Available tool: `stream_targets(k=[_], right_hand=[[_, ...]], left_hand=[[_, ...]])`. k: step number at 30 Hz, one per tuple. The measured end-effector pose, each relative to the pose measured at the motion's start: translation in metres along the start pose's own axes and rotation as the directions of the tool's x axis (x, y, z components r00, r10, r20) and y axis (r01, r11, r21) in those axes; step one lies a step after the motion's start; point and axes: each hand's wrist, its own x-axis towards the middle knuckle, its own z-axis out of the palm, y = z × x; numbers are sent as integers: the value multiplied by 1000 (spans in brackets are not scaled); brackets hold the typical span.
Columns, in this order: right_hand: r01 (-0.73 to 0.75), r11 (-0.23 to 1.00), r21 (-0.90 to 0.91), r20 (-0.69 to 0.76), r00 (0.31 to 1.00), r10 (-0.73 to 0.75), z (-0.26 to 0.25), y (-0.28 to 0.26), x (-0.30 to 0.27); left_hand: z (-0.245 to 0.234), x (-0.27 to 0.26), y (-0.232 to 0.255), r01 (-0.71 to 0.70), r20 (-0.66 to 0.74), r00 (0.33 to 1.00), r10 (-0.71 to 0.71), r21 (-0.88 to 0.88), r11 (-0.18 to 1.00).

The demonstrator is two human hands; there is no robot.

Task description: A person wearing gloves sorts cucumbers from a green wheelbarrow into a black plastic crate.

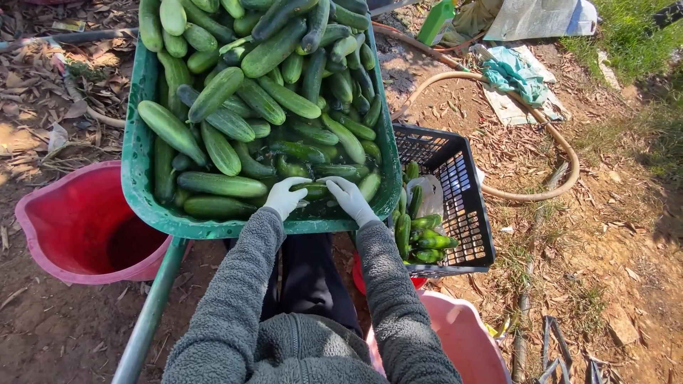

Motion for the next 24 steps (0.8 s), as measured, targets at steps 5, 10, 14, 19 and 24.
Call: stream_targets(k=[5,10,14,19,24], right_hand=[[-108,983,-149,84,989,122,0,31,27],[-169,969,-179,159,967,198,-4,27,21],[-160,968,-196,170,966,194,-4,45,32],[-219,943,-252,139,956,259,-4,69,45],[-229,943,-242,125,956,265,-3,48,34]], left_hand=[[3,5,-16,27,22,999,-27,23,999],[1,-2,-15,29,38,999,-33,99,995],[0,-3,-4,105,36,993,-114,197,975],[-2,-7,12,166,77,978,-193,275,947],[-3,-11,15,188,8,981,-193,194,963]])
